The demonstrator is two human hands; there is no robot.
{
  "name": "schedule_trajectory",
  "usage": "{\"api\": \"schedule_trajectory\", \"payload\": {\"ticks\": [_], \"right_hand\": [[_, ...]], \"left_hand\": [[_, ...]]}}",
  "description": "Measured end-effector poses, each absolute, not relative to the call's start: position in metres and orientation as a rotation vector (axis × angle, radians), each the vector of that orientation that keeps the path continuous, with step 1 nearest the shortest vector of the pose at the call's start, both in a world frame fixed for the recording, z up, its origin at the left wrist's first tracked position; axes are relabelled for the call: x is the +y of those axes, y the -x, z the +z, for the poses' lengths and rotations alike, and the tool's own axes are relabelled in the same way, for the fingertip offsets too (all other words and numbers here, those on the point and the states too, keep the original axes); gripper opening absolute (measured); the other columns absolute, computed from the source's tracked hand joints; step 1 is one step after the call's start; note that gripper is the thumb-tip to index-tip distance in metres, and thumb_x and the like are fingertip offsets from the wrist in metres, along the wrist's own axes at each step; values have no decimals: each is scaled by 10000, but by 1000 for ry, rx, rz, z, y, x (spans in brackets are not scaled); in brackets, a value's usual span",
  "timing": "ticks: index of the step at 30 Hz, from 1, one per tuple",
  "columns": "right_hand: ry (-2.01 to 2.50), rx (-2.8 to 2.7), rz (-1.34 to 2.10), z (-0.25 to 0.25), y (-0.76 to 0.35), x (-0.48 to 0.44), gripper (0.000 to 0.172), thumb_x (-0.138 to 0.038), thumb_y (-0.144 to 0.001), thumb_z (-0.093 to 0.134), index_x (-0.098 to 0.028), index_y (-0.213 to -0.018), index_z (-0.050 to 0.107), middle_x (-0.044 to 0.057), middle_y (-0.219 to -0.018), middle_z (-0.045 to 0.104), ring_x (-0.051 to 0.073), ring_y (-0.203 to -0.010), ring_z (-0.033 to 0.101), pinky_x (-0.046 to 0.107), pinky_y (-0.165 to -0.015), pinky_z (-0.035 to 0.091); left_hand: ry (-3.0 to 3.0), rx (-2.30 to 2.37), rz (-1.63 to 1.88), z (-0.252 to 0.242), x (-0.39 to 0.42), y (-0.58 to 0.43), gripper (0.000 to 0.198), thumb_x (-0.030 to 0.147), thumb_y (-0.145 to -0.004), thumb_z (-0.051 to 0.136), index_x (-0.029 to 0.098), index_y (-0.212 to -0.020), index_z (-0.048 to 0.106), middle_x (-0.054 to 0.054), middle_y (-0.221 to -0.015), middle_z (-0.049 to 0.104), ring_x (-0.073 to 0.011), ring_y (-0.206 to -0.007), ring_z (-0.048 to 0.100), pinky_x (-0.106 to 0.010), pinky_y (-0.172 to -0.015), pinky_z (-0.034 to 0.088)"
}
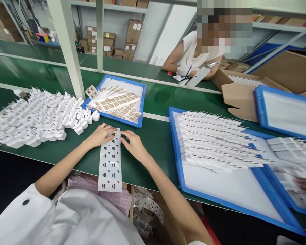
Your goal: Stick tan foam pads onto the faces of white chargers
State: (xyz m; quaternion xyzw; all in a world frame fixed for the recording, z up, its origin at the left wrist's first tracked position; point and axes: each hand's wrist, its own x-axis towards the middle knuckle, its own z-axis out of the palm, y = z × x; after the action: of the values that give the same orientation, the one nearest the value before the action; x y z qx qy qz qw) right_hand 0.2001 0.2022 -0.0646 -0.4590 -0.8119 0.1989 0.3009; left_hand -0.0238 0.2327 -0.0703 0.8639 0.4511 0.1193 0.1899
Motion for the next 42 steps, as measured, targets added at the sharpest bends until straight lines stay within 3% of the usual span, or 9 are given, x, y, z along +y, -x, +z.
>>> {"api": "schedule_trajectory", "payload": {"ticks": [4,11,14,18,23,26,31,36,42], "right_hand": [[1280,-2153,508,-85,-176,229,232,-123,-912,586,-198,-1069,739,86,-1036,726,217,-944,698,352,-846,574],[1430,-2203,498,-77,-168,236,167,-83,-885,570,-196,-824,677,46,-869,666,188,-786,638,306,-740,499],[1474,-2196,492,-70,-163,229,177,-78,-881,554,-195,-781,640,80,-904,664,226,-876,626,315,-732,474],[1466,-2108,559,-61,-161,211,184,-97,-878,543,-193,-732,599,139,-951,656,278,-992,587,366,-830,469],[1418,-1857,817,-51,-172,185,198,-298,-854,657,-209,-686,598,99,-864,634,255,-893,584,365,-786,478],[1364,-1620,1076,-52,-176,159,310,-498,-822,687,-213,-713,633,47,-749,615,200,-716,574,340,-674,491],[1244,-1185,1468,-73,-165,111,432,-606,-761,738,-195,-702,618,21,-669,599,150,-613,562,319,-622,513],[1133,-884,1625,-86,-158,101,453,-567,-655,868,-193,-647,612,-10,-635,578,115,-618,553,266,-644,512],[1058,-735,1688,-86,-160,104,397,-471,-621,930,-186,-643,655,-17,-613,588,107,-609,550,260,-667,518]], "left_hand": [[-2451,1294,357,-80,230,27,407,420,-1009,492,212,-1333,626,-115,-1298,636,-305,-1145,469,-442,-978,394],[-2465,1278,346,-80,230,29,396,427,-999,532,214,-1317,635,-89,-1387,626,-299,-1208,462,-431,-992,365],[-2473,1296,323,-77,228,29,436,450,-1014,496,223,-1367,612,-89,-1448,607,-301,-1238,470,-428,-978,355],[-2505,1323,263,-77,228,30,506,469,-1024,476,208,-1450,551,-89,-1551,539,-315,-1318,454,-435,-982,338],[-2605,1331,209,-72,223,28,522,450,-1026,480,215,-1492,505,-97,-1600,491,-315,-1356,475,-437,-1000,364],[-2725,1368,240,-60,206,34,463,286,-1031,457,201,-1484,507,-99,-1615,467,-309,-1431,424,-470,-1088,347],[-2901,1630,213,-52,177,74,493,-14,-924,376,99,-1323,643,-179,-1418,613,-318,-1389,477,-507,-1152,337],[-2970,1674,107,-62,180,115,576,-76,-856,393,225,-1217,726,-111,-1323,670,-268,-1268,568,-443,-1049,451],[-3032,1531,181,-57,190,133,457,-80,-876,414,160,-1076,747,-154,-1176,707,-264,-1139,629,-386,-902,493]]}}
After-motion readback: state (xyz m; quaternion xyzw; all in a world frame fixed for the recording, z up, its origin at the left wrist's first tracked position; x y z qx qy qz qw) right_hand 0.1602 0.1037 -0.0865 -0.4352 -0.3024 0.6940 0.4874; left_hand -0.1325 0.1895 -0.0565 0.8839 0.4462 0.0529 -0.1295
